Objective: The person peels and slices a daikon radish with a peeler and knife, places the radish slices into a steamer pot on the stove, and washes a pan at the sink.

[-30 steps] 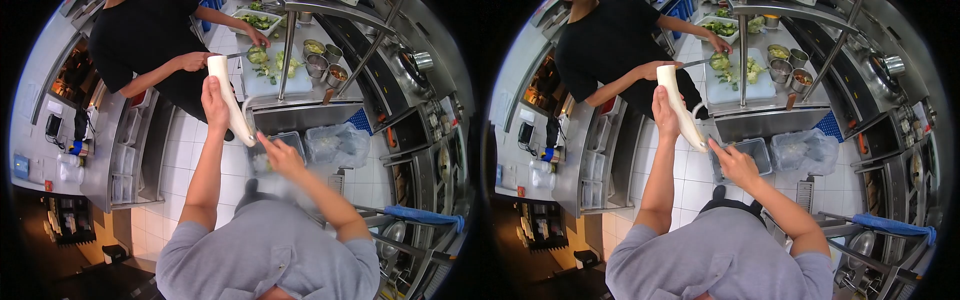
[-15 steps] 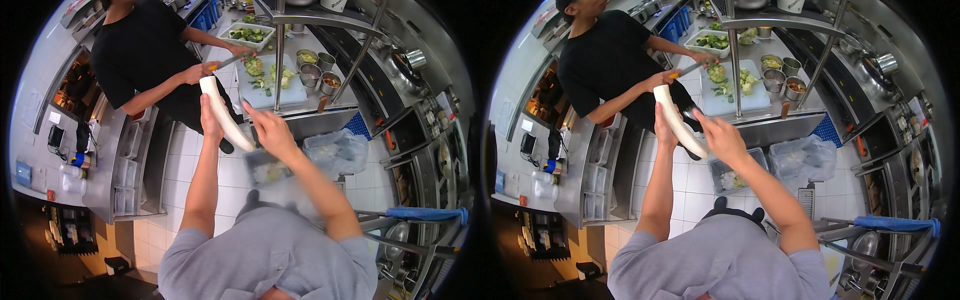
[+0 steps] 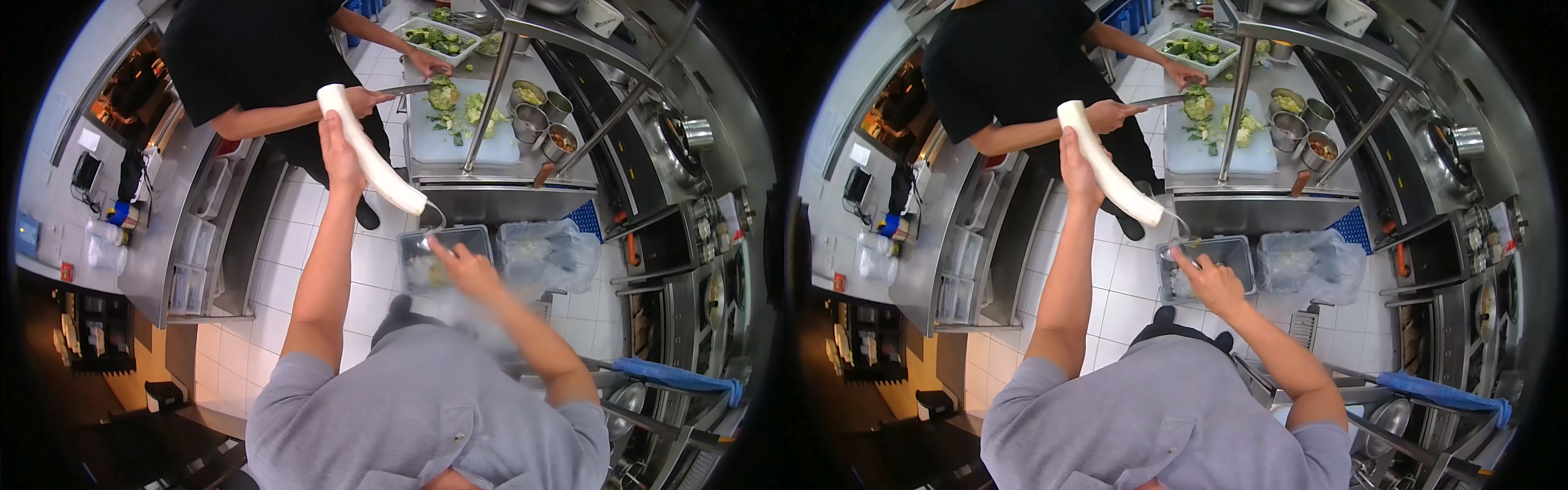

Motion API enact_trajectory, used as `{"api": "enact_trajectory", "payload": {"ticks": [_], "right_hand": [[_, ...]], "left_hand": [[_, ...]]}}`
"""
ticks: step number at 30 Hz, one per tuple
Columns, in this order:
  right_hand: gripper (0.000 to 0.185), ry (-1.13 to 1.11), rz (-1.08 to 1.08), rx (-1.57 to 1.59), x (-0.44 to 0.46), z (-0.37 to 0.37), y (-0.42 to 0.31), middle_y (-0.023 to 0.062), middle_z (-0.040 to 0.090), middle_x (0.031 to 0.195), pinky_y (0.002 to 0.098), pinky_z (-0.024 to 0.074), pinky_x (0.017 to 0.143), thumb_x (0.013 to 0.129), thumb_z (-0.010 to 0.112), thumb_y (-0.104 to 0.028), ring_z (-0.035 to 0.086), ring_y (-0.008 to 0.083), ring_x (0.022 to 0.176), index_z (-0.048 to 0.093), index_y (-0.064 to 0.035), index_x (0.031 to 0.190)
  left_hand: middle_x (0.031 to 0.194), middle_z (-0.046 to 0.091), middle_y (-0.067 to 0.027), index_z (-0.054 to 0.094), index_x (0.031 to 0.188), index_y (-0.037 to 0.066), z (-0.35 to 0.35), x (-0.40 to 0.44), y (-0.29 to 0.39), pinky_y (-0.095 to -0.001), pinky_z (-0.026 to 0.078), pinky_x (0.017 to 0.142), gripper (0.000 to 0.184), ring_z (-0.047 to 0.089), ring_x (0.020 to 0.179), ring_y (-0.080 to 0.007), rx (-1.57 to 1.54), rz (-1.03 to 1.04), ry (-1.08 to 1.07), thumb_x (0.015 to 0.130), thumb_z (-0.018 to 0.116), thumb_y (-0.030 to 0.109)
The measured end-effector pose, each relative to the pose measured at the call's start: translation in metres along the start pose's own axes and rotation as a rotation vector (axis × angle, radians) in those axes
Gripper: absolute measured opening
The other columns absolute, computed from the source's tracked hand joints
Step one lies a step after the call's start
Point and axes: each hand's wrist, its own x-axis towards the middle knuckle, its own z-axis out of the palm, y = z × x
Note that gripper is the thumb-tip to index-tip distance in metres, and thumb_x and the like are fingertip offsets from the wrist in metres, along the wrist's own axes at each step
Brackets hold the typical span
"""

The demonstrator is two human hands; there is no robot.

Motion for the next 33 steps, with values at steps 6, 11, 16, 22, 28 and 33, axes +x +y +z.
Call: {"api": "enact_trajectory", "payload": {"ticks": [6,11,16,22,28,33], "right_hand": [[0.062,0.159,0.16,0.368,0.001,0.015,0.016,0.0153,0.063,0.081,0.0485,0.0547,0.068,0.088,0.06,-0.006,0.066,0.0375,0.07,0.053,-0.0289,0.146],[0.049,0.361,0.14,0.493,0.041,-0.045,-0.004,0.0148,0.06,0.073,0.0419,0.0509,0.064,0.093,0.063,-0.002,0.063,0.0341,0.067,0.062,-0.0199,0.139],[0.052,0.373,-0.03,0.318,0.099,-0.094,-0.02,0.0129,0.059,0.076,0.0414,0.0516,0.061,0.092,0.063,-0.005,0.062,0.0312,0.064,0.06,-0.0245,0.14],[0.065,0.195,-0.149,-0.048,0.1,-0.079,-0.028,0.0092,0.058,0.085,0.0476,0.0543,0.056,0.086,0.064,-0.008,0.063,0.0321,0.058,0.053,-0.0331,0.145],[0.063,0.111,-0.056,-0.053,0.026,0.005,0.025,0.0123,0.06,0.089,0.0503,0.0551,0.057,0.086,0.064,-0.01,0.066,0.0355,0.06,0.053,-0.0315,0.145],[0.05,0.304,0.044,0.118,0.02,0.022,0.038,0.0159,0.064,0.085,0.0466,0.055,0.065,0.092,0.062,-0.008,0.068,0.0358,0.069,0.06,-0.0222,0.14]], "left_hand": [[0.085,0.055,-0.007,0.047,0.118,0.009,-0.014,0.012,-0.01,-0.0323,0.053,0.062,0.044,0.057,0.066,-0.0173,-0.016,-0.04,0.002,0.105,0.046,0.051],[0.094,0.055,-0.0067,0.053,0.119,0.004,-0.014,0.011,-0.008,-0.0357,0.055,0.074,0.053,0.059,0.079,-0.0186,-0.316,-0.24,-0.053,0.1,0.056,0.053],[0.092,0.055,-0.0067,0.053,0.118,0.004,-0.008,0.006,-0.005,-0.036,0.055,0.071,0.049,0.059,0.078,-0.019,-0.258,-0.269,-0.023,0.099,0.059,0.05],[0.088,0.053,-0.0068,0.048,0.116,0.005,0.001,0.006,0.01,-0.0369,0.054,0.064,0.047,0.058,0.072,-0.0186,-0.093,-0.225,0.062,0.101,0.059,0.047],[0.086,0.054,-0.0079,0.049,0.11,0.005,-0.027,0.021,0.001,-0.0377,0.054,0.064,0.046,0.058,0.073,-0.02,-0.161,-0.298,0.157,0.101,0.056,0.049],[0.076,0.055,-0.0052,0.056,0.1,0.007,-0.025,0.016,-0.005,-0.0368,0.053,0.059,0.043,0.059,0.064,-0.0198,-0.182,-0.256,0.133,0.1,0.058,0.05]]}}
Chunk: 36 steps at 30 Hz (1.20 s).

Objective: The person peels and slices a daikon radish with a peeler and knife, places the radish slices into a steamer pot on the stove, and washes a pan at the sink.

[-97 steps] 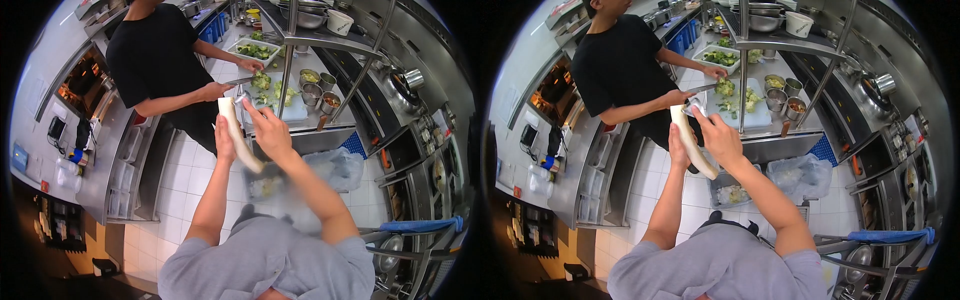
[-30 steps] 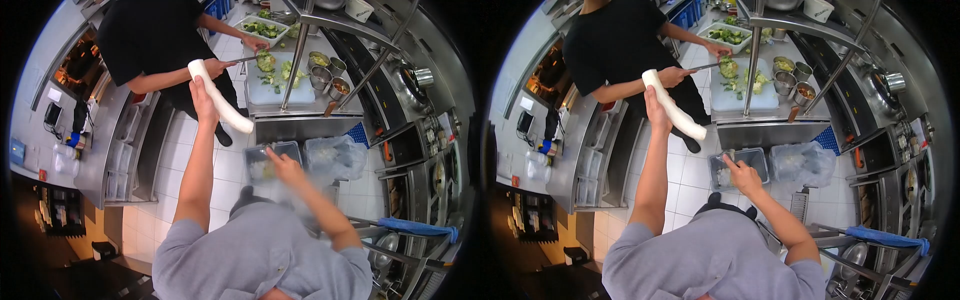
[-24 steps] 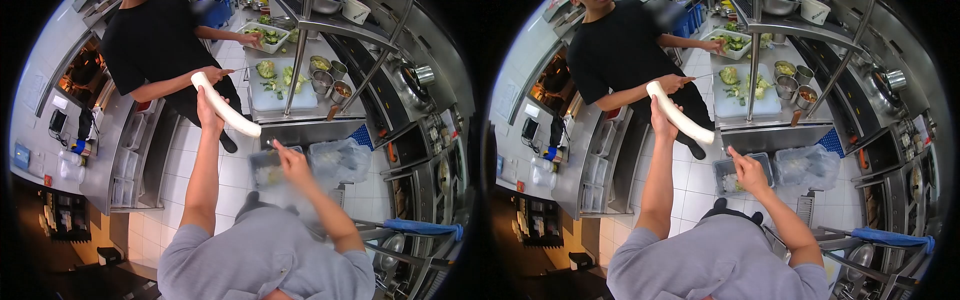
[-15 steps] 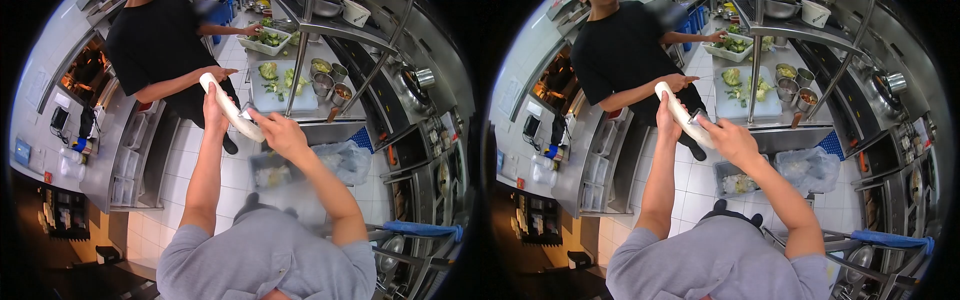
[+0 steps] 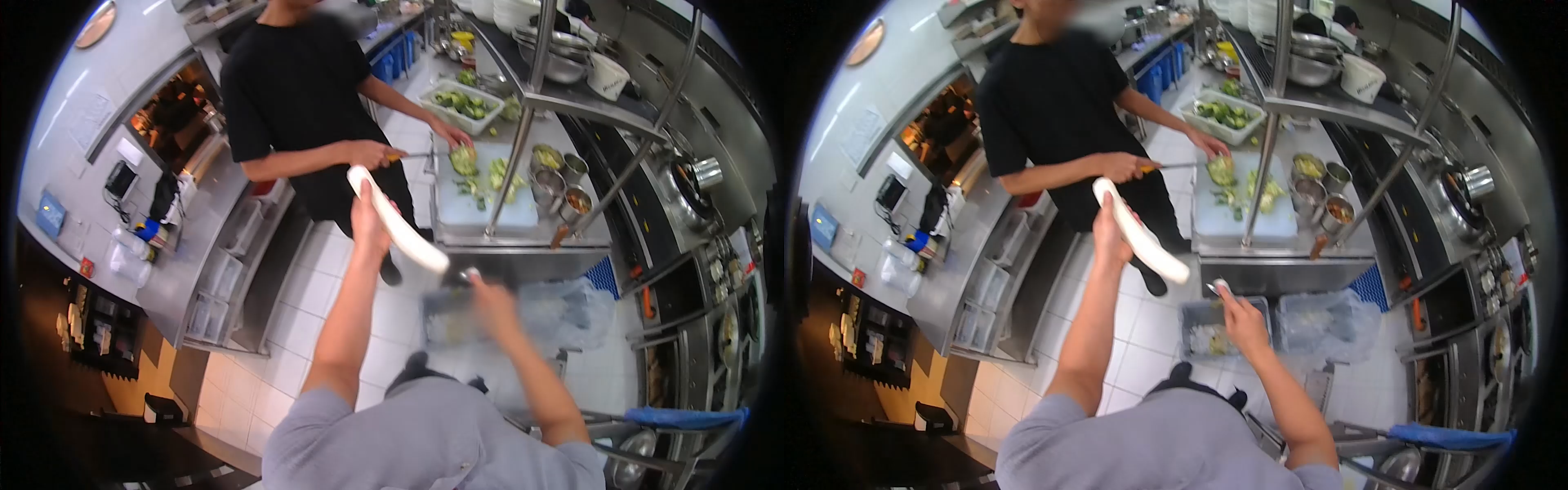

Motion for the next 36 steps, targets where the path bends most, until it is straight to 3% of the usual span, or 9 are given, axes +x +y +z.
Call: {"api": "enact_trajectory", "payload": {"ticks": [2,5,11,14,22,25,27,33,36], "right_hand": [[0.041,0.116,0.15,0.35,0.001,0.003,0.002,0.0176,0.064,0.077,0.0416,0.0528,0.066,0.095,0.061,-0.008,0.067,0.0335,0.07,0.064,-0.0157,0.135],[0.037,0.057,0.215,0.398,0.012,-0.021,-0.021,0.0165,0.062,0.073,0.0387,0.0505,0.065,0.095,0.062,-0.007,0.064,0.0318,0.067,0.066,-0.0114,0.131],[0.053,0.078,-0.009,0.193,0.076,-0.068,-0.077,0.0117,0.059,0.08,0.041,0.0529,0.06,0.088,0.065,-0.004,0.063,0.0292,0.063,0.063,-0.0234,0.136],[0.062,-0.135,-0.139,-0.156,0.098,-0.078,-0.1,0.01,0.056,0.086,0.0445,0.056,0.054,0.083,0.064,-0.007,0.066,0.0301,0.063,0.056,-0.0284,0.141],[0.06,-0.202,-0.092,-0.17,-0.009,-0.024,-0.029,0.0121,0.058,0.09,0.0466,0.056,0.055,0.084,0.063,-0.01,0.066,0.0319,0.062,0.058,-0.0308,0.14],[0.057,-0.356,0.059,-0.241,-0.037,0.011,0.02,0.0147,0.061,0.093,0.0504,0.0557,0.058,0.085,0.063,-0.01,0.065,0.0343,0.061,0.059,-0.0276,0.139],[0.052,-0.209,0.153,-0.124,-0.04,0.021,0.041,0.0173,0.065,0.088,0.051,0.0542,0.058,0.092,0.061,-0.01,0.064,0.0374,0.059,0.058,-0.0246,0.142],[0.04,-0.373,0.757,0.792,0.024,-0.036,0.004,0.0086,0.063,0.072,0.0352,0.0518,0.06,0.101,0.057,-0.016,0.057,0.013,0.054,0.059,-0.0168,0.141],[0.043,-0.015,0.311,0.504,0.069,-0.063,-0.031,0.0119,0.063,0.073,0.0397,0.0502,0.061,0.099,0.059,-0.01,0.058,0.0246,0.056,0.059,-0.0185,0.141]], "left_hand": [[0.08,0.056,-0.0069,0.055,0.105,0.006,-0.001,-0.001,-0.004,-0.0372,0.054,0.06,0.045,0.059,0.065,-0.0207,0.001,0.003,0.013,0.099,0.059,0.05],[0.086,0.058,-0.0089,0.054,0.111,0.005,0.001,-0.008,-0.005,-0.04,0.054,0.066,0.044,0.06,0.073,-0.0216,-0.111,-0.13,0.005,0.099,0.059,0.048],[0.09,0.061,-0.0102,0.049,0.116,0.005,0.008,-0.007,-0.025,-0.0411,0.054,0.068,0.042,0.06,0.075,-0.0217,0.033,-0.122,-0.052,0.101,0.057,0.044],[0.089,0.061,-0.0101,0.048,0.115,0.007,0.015,-0.008,-0.033,-0.0404,0.055,0.066,0.04,0.061,0.073,-0.022,0.095,-0.071,-0.055,0.102,0.057,0.044],[0.09,0.059,-0.0101,0.049,0.113,0.005,0.002,-0.001,-0.015,-0.0405,0.054,0.064,0.04,0.059,0.073,-0.0221,0.051,-0.042,0.066,0.104,0.052,0.045],[0.088,0.057,-0.0094,0.051,0.11,0.006,-0.003,0.012,-0.013,-0.0401,0.054,0.062,0.043,0.059,0.071,-0.0226,0.042,-0.04,0.091,0.103,0.052,0.048],[0.086,0.056,-0.0093,0.049,0.112,0.007,0.004,0.001,-0.006,-0.0385,0.054,0.059,0.048,0.06,0.066,-0.0223,0.033,0.019,0.015,0.102,0.052,0.053],[0.083,0.055,-0.0093,0.046,0.114,0.005,0.018,-0.016,-0.013,-0.0341,0.058,0.06,0.052,0.061,0.066,-0.0177,0.123,0.179,-0.148,0.102,0.05,0.056],[0.089,0.06,-0.0077,0.053,0.119,0.002,0.018,-0.028,-0.024,-0.0304,0.054,0.065,0.05,0.061,0.074,-0.0151,0.128,0.129,-0.244,0.105,0.049,0.049]]}}
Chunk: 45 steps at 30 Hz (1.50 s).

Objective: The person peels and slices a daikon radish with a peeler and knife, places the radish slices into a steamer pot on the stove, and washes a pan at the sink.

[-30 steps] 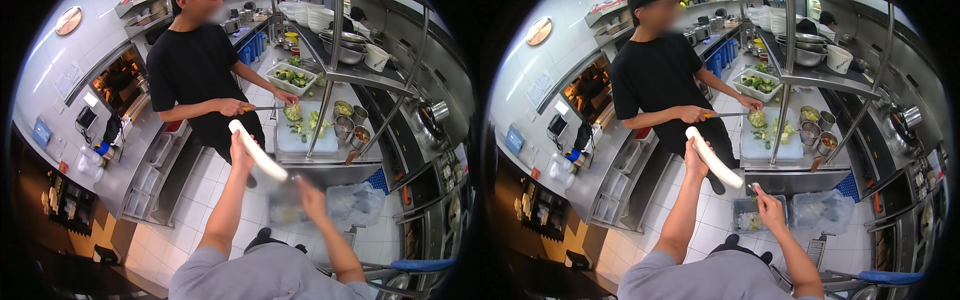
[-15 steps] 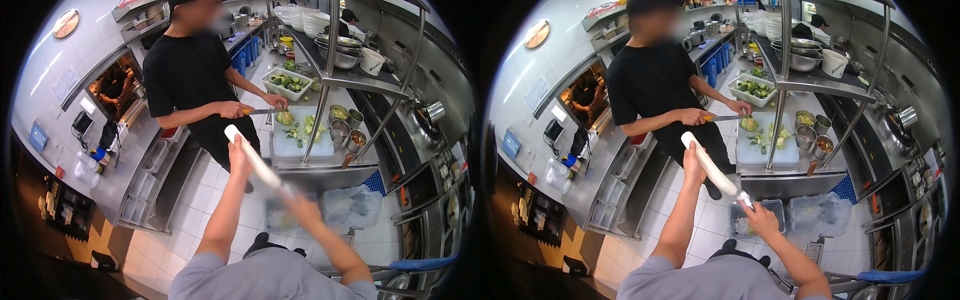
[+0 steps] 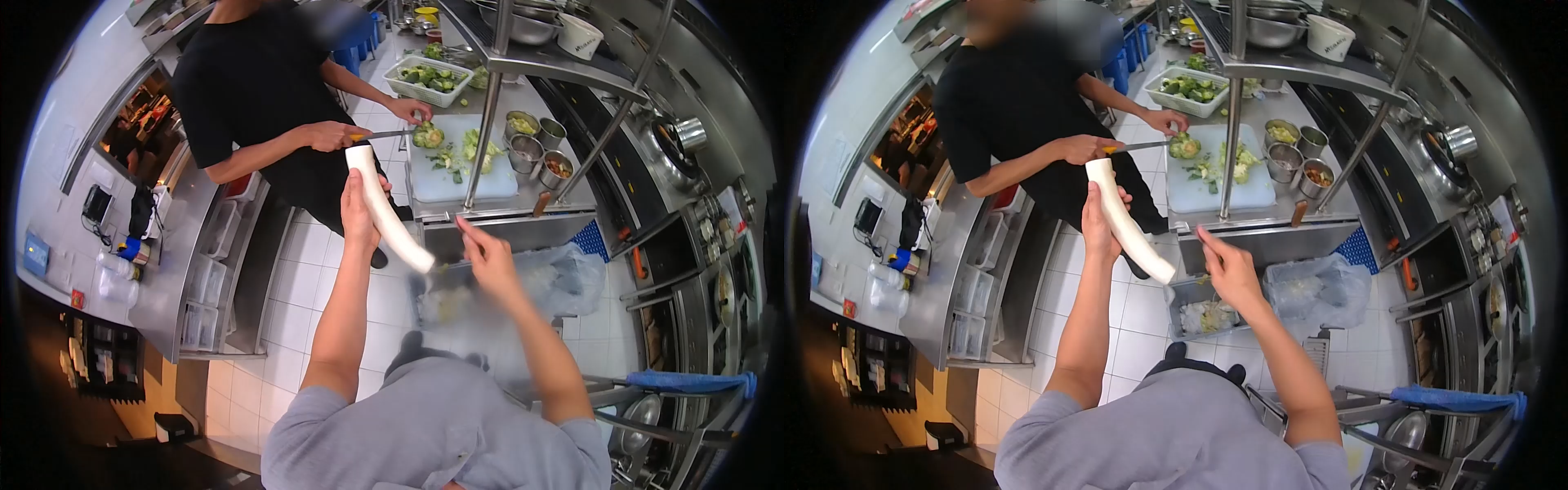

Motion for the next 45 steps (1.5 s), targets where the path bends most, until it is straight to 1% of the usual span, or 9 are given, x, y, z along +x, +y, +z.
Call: {"api": "enact_trajectory", "payload": {"ticks": [3,5,10,13,19,28,31,41,45], "right_hand": [[0.046,0.168,-0.247,-0.158,0.026,0.0,-0.053,0.0163,0.062,0.074,0.0433,0.0499,0.062,0.095,0.062,-0.008,0.059,0.0362,0.064,0.06,-0.0209,0.139],[0.048,0.189,-0.277,-0.189,0.038,0.01,-0.064,0.0152,0.061,0.075,0.0437,0.0503,0.062,0.094,0.062,-0.008,0.061,0.0351,0.065,0.06,-0.022,0.14],[0.056,0.218,-0.38,-0.263,0.051,0.023,-0.073,0.0114,0.061,0.079,0.0442,0.052,0.06,0.094,0.062,-0.01,0.063,0.0317,0.064,0.054,-0.0267,0.146],[0.057,0.224,-0.413,-0.244,0.054,0.026,-0.069,0.0116,0.06,0.079,0.0449,0.052,0.059,0.093,0.063,-0.01,0.063,0.0322,0.063,0.053,-0.0274,0.146],[0.059,0.254,-0.397,-0.326,0.061,0.019,-0.072,0.0096,0.059,0.075,0.0415,0.0517,0.06,0.091,0.063,-0.002,0.06,0.0283,0.062,0.057,-0.0267,0.144],[0.06,0.36,-0.449,-0.366,0.066,0.014,-0.067,0.0082,0.056,0.074,0.042,0.0513,0.058,0.091,0.063,-0.003,0.059,0.0281,0.06,0.056,-0.0278,0.145],[0.062,0.343,-0.471,-0.435,0.07,0.009,-0.063,0.0092,0.056,0.079,0.0445,0.0531,0.054,0.09,0.066,-0.01,0.062,0.0321,0.059,0.052,-0.0311,0.147],[0.058,0.312,-0.427,-0.441,0.073,0.002,-0.067,0.009,0.057,0.073,0.0424,0.0515,0.06,0.09,0.063,-0.002,0.06,0.029,0.062,0.058,-0.0263,0.143],[0.061,0.235,-0.444,-0.299,0.06,0.01,-0.051,0.0112,0.056,0.076,0.0467,0.0529,0.057,0.089,0.064,-0.007,0.061,0.0345,0.06,0.053,-0.0268,0.146]], "left_hand": [[0.091,0.062,-0.005,0.055,0.127,0.0,0.009,-0.016,-0.01,-0.0279,0.051,0.067,0.053,0.06,0.078,-0.0131,0.039,-0.062,-0.108,0.105,0.048,0.048],[0.09,0.062,-0.0051,0.055,0.124,0.001,0.018,-0.028,-0.015,-0.0289,0.051,0.066,0.053,0.058,0.076,-0.0129,-0.08,-0.078,-0.208,0.105,0.047,0.05],[0.08,0.059,-0.0027,0.055,0.109,0.008,0.025,-0.035,-0.022,-0.0271,0.053,0.056,0.044,0.063,0.064,-0.0123,0.036,-0.005,-0.181,0.106,0.044,0.05],[0.08,0.059,-0.0013,0.057,0.107,0.007,0.029,-0.035,-0.017,-0.0256,0.051,0.057,0.044,0.059,0.065,-0.0097,0.044,-0.015,-0.181,0.107,0.044,0.049],[0.08,0.056,0.0016,0.06,0.105,0.006,0.035,-0.028,-0.01,-0.0225,0.041,0.06,0.044,0.049,0.069,-0.0055,0.22,0.034,-0.173,0.108,0.043,0.047],[0.082,0.056,0.0023,0.06,0.103,0.006,0.046,-0.018,-0.013,-0.0221,0.041,0.065,0.046,0.048,0.072,-0.0052,0.273,0.097,-0.218,0.108,0.042,0.048],[0.082,0.056,0.0015,0.059,0.103,0.005,0.048,-0.017,-0.012,-0.0225,0.041,0.064,0.047,0.049,0.072,-0.0055,0.257,0.084,-0.237,0.108,0.043,0.048],[0.083,0.057,0.0003,0.06,0.102,0.004,0.053,-0.011,-0.013,-0.0236,0.041,0.063,0.049,0.049,0.072,-0.0066,0.246,0.071,-0.245,0.107,0.043,0.05],[0.083,0.057,0.0012,0.061,0.101,0.003,0.063,-0.01,-0.003,-0.0231,0.04,0.064,0.047,0.048,0.073,-0.0049,0.236,0.122,-0.198,0.108,0.044,0.046]]}}
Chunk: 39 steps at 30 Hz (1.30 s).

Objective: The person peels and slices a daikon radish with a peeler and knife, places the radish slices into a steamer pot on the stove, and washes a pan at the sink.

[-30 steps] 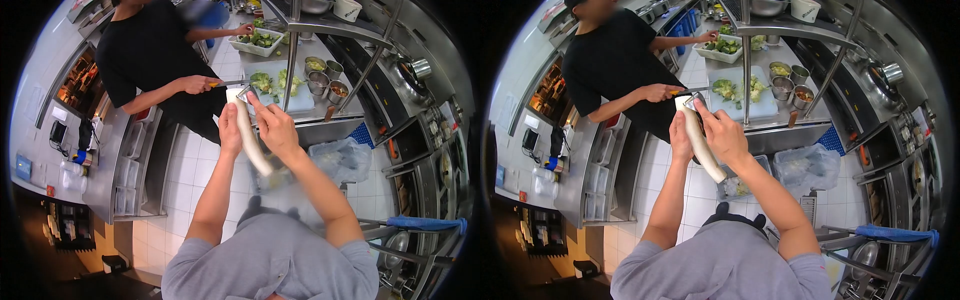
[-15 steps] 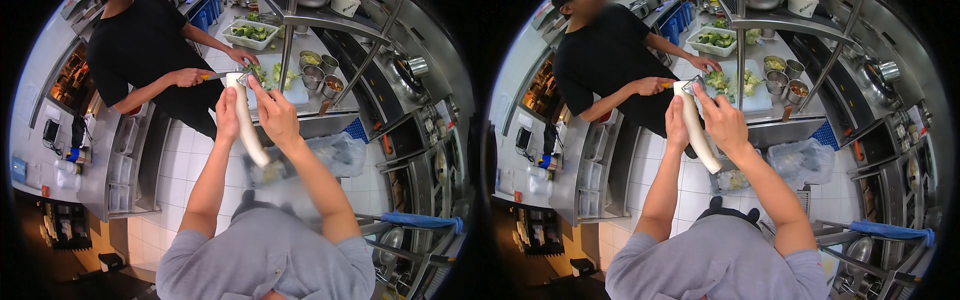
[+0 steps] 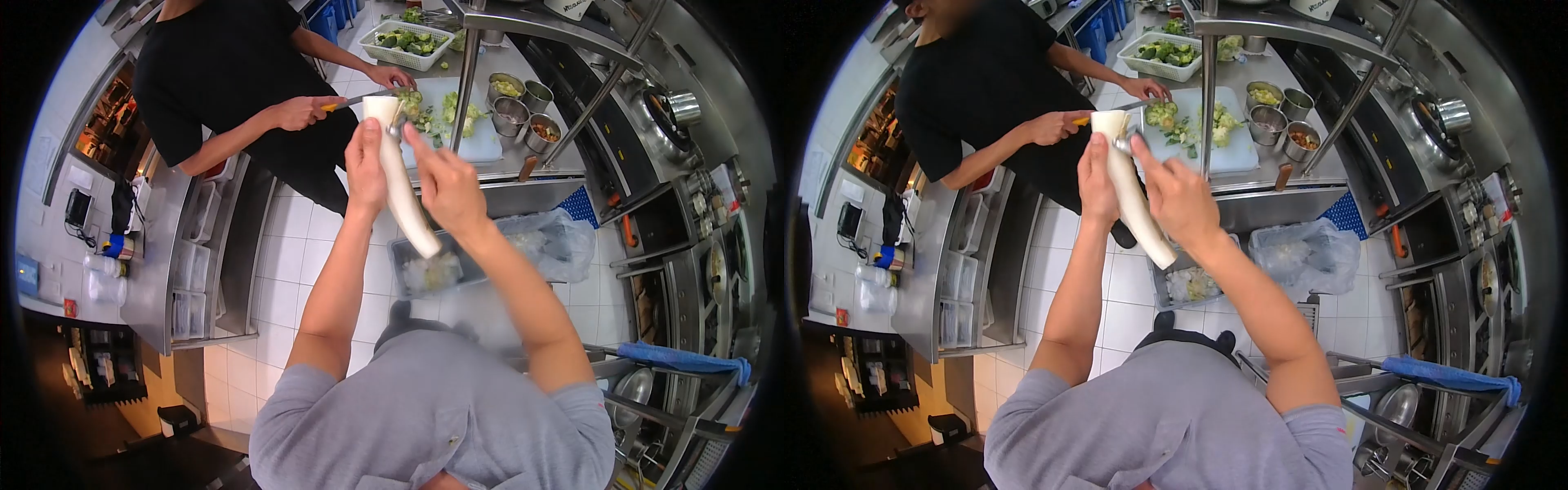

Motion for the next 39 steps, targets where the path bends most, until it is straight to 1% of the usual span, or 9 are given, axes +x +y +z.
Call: {"api": "enact_trajectory", "payload": {"ticks": [5,8,10,11,16,20,24,29,39], "right_hand": [[0.063,-0.142,-0.023,0.089,-0.07,-0.003,0.009,0.0122,0.057,0.077,0.0484,0.0534,0.058,0.088,0.064,-0.005,0.061,0.0363,0.059,0.053,-0.0234,0.147],[0.063,-0.324,0.057,-0.036,-0.126,-0.007,0.02,0.0137,0.058,0.079,0.0484,0.0544,0.059,0.087,0.064,-0.006,0.062,0.0367,0.06,0.053,-0.026,0.146],[0.064,-0.607,0.087,-0.108,-0.158,-0.003,0.031,0.0156,0.06,0.083,0.0493,0.0553,0.062,0.087,0.064,-0.007,0.064,0.0371,0.063,0.052,-0.029,0.147],[0.064,-0.603,0.088,-0.109,-0.178,0.004,0.036,0.0156,0.06,0.083,0.0493,0.0553,0.062,0.087,0.064,-0.007,0.064,0.0371,0.063,0.052,-0.029,0.147],[0.056,-0.428,0.381,0.068,-0.184,0.012,0.056,0.0181,0.058,0.073,0.051,0.0532,0.067,0.09,0.062,-0.008,0.065,0.0394,0.068,0.057,-0.0263,0.143],[0.053,-0.208,0.3,0.085,-0.126,-0.008,0.04,0.0172,0.058,0.072,0.0488,0.0523,0.065,0.091,0.062,-0.005,0.063,0.0389,0.065,0.059,-0.0231,0.141],[0.056,0.035,0.054,0.03,-0.034,-0.018,0.007,0.0128,0.059,0.079,0.0456,0.0524,0.058,0.091,0.064,-0.008,0.063,0.0355,0.061,0.057,-0.028,0.143],[0.059,-0.006,-0.068,-0.136,0.035,-0.015,-0.025,0.0089,0.058,0.081,0.0444,0.052,0.057,0.09,0.065,-0.007,0.061,0.032,0.062,0.056,-0.031,0.144],[0.061,0.017,-0.112,-0.047,0.028,0.009,-0.016,0.0092,0.055,0.075,0.0451,0.0531,0.052,0.09,0.065,-0.01,0.062,0.033,0.056,0.054,-0.0323,0.145]], "left_hand": [[0.08,0.056,0.0021,0.061,0.102,0.003,-0.018,0.012,-0.002,-0.0218,0.04,0.063,0.047,0.047,0.072,-0.0042,0.099,0.084,0.019,0.108,0.044,0.045],[0.078,0.056,0.0006,0.06,0.101,0.003,-0.022,0.023,-0.006,-0.0228,0.042,0.06,0.046,0.051,0.068,-0.006,0.057,0.121,0.063,0.108,0.045,0.046],[0.077,0.057,-0.0012,0.057,0.1,0.003,-0.026,0.034,-0.013,-0.0248,0.045,0.057,0.046,0.054,0.063,-0.0082,-0.02,0.12,0.12,0.107,0.046,0.047],[0.086,0.062,-0.0067,0.059,0.108,0.001,-0.029,0.04,-0.016,-0.0262,0.05,0.059,0.049,0.058,0.067,-0.0119,-0.086,0.094,0.143,0.106,0.047,0.048],[0.091,0.063,-0.0088,0.054,0.116,0.001,-0.037,0.039,-0.022,-0.028,0.053,0.061,0.043,0.06,0.069,-0.0134,0.015,0.13,0.125,0.104,0.055,0.042],[0.093,0.064,-0.0089,0.054,0.121,0.001,-0.039,0.028,-0.019,-0.0296,0.056,0.065,0.043,0.065,0.077,-0.015,0.021,0.046,0.113,0.104,0.056,0.041],[0.089,0.063,-0.0062,0.055,0.125,0.005,-0.028,0.014,-0.024,-0.0285,0.053,0.072,0.048,0.062,0.078,-0.0139,-0.072,0.006,0.033,0.107,0.045,0.048],[0.09,0.063,-0.0028,0.056,0.124,0.007,-0.022,0.002,-0.015,-0.0263,0.051,0.07,0.05,0.061,0.077,-0.011,-0.116,-0.032,0.022,0.108,0.039,0.051],[0.089,0.056,0.0023,0.058,0.112,0.007,-0.026,-0.006,-0.004,-0.0229,0.043,0.068,0.045,0.05,0.077,-0.0053,-0.129,-0.046,-0.009,0.11,0.037,0.046]]}}
